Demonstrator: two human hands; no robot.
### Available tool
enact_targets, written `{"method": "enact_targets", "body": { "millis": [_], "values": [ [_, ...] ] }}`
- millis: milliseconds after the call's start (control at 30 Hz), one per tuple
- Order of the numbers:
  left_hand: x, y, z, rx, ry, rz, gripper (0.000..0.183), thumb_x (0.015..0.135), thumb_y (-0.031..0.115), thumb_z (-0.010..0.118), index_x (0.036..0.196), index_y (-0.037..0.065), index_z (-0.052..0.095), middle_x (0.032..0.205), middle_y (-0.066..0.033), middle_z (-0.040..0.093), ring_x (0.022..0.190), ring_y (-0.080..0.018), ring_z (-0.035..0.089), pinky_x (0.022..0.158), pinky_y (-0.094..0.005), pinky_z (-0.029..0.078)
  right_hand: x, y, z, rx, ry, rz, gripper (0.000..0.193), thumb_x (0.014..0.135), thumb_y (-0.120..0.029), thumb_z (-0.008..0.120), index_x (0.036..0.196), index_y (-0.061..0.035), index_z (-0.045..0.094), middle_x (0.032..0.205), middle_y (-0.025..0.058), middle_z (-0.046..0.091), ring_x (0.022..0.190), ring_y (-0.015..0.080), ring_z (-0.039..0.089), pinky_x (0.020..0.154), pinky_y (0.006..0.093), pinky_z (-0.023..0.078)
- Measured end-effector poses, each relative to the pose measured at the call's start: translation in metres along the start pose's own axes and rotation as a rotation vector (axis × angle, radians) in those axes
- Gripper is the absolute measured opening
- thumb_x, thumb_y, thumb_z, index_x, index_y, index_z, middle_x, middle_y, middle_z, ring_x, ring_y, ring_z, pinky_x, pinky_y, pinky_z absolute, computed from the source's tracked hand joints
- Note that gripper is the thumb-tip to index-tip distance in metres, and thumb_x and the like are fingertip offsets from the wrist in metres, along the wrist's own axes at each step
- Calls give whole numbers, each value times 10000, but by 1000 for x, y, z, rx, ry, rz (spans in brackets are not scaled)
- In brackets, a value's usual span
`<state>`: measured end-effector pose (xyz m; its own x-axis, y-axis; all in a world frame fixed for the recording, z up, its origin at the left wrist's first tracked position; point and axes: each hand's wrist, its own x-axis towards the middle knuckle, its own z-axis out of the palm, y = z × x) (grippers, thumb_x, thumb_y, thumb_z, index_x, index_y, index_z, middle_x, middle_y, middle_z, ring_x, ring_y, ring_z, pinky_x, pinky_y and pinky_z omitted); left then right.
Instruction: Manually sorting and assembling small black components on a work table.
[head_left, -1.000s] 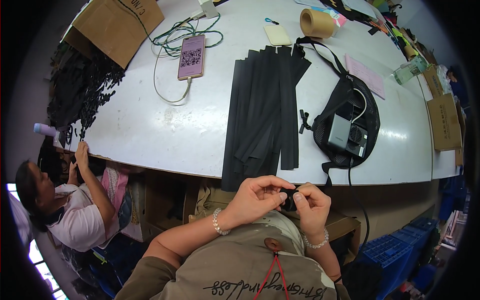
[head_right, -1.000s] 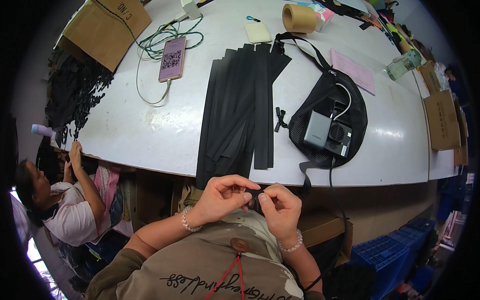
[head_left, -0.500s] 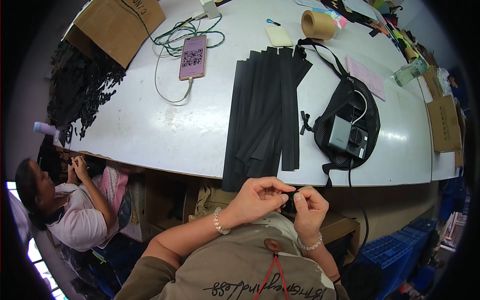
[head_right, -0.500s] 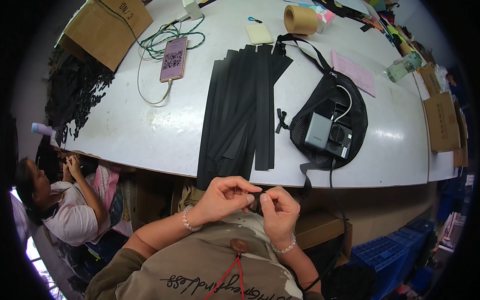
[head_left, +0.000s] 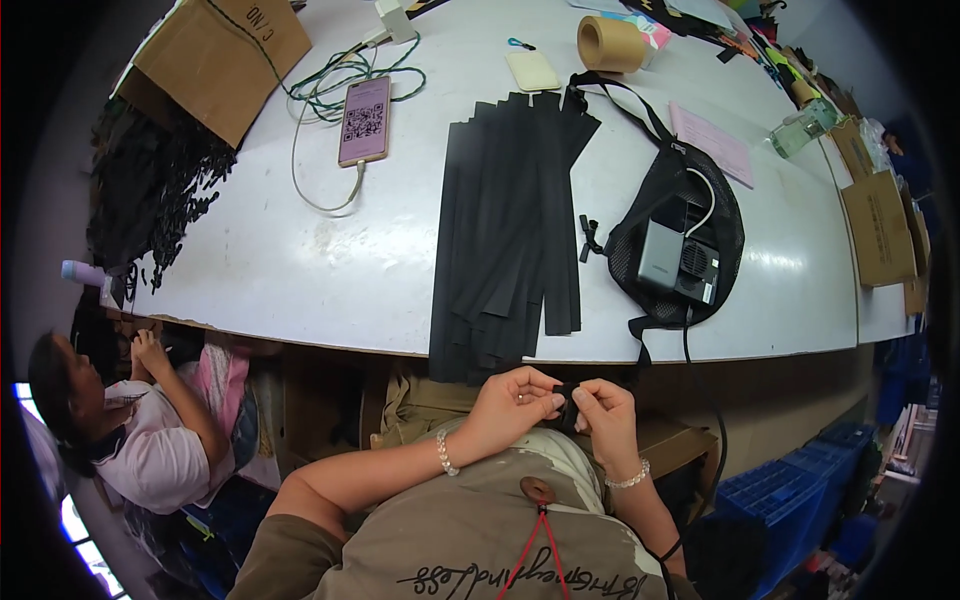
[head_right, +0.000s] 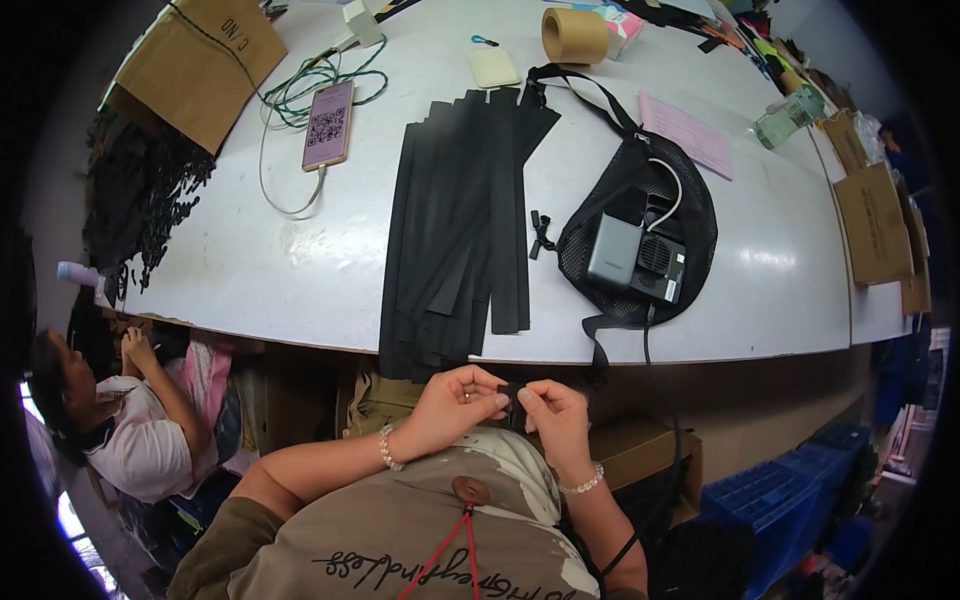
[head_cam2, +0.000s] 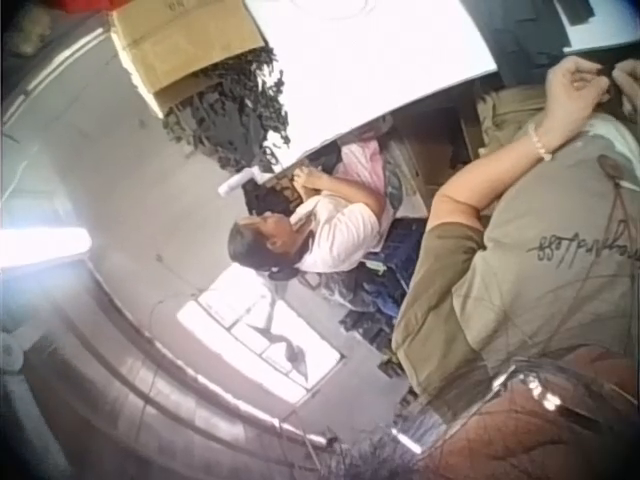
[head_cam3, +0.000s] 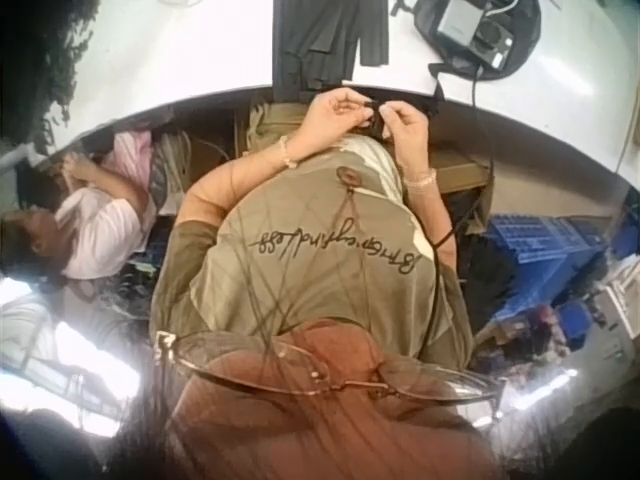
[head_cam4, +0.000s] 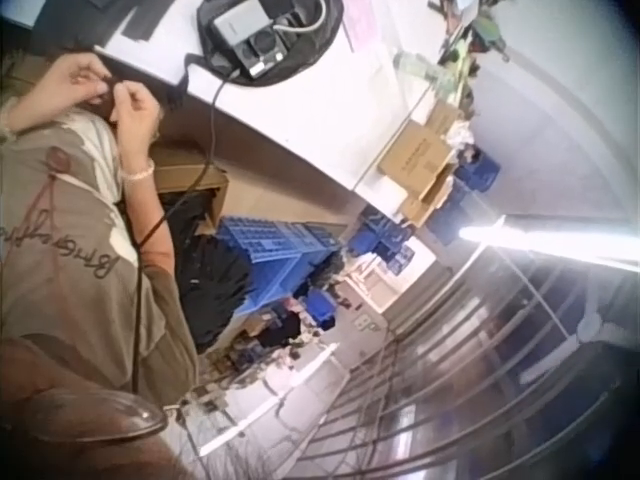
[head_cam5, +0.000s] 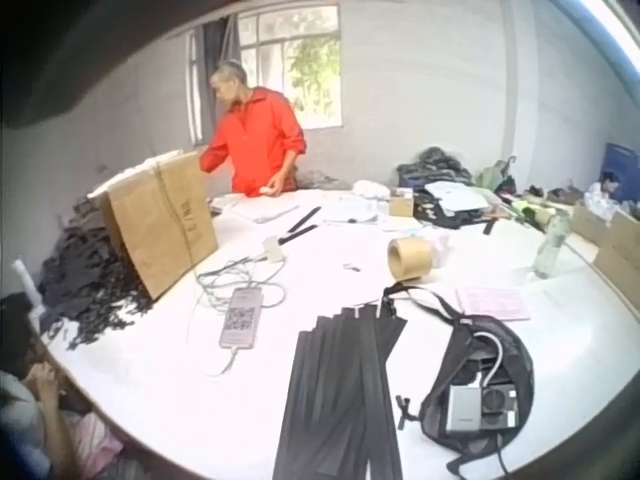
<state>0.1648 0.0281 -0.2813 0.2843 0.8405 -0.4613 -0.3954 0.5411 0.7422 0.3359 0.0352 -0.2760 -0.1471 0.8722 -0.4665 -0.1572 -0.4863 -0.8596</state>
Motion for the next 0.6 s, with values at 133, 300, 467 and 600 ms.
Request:
{"method": "enact_targets", "body": {
  "millis": [133, 300, 467, 600],
  "values": [
    [12, -21, -5, -19, 55, 37, 184, 840, 47, 619, 989, -44, 558, 861, -61, 614, 768, -78, 597, 683, -215, 532, 16, 12, -7, -31, -23, 17, 71, 853, -61, 591, 851, 8, 603, 647, -9, 537, 502, 53, 475, 467, 186, 408],
    [19, -25, -8, -134, 121, -90, 182, 864, 119, 606, 980, -12, 558, 894, -61, 604, 786, -91, 589, 710, -218, 527, 26, 18, -8, 65, -25, 76, 73, 844, -67, 609, 843, 6, 615, 652, 2, 553, 504, 65, 489, 465, 195, 414],
    [20, -26, -10, -287, 128, -128, 170, 864, 131, 609, 979, 16, 561, 909, -36, 596, 804, -85, 583, 747, -229, 519, 28, 21, -3, 89, 0, 45, 74, 840, -65, 613, 834, 9, 618, 648, 7, 561, 500, 64, 490, 457, 196, 412],
    [21, -25, -10, -342, 121, -151, 172, 858, 123, 616, 982, 20, 557, 915, -31, 595, 808, -81, 583, 752, -229, 519, 27, 22, 0, 72, 37, -7, 64, 834, -49, 614, 829, 15, 619, 649, 10, 565, 495, 62, 485, 451, 195, 408]
  ]
}}
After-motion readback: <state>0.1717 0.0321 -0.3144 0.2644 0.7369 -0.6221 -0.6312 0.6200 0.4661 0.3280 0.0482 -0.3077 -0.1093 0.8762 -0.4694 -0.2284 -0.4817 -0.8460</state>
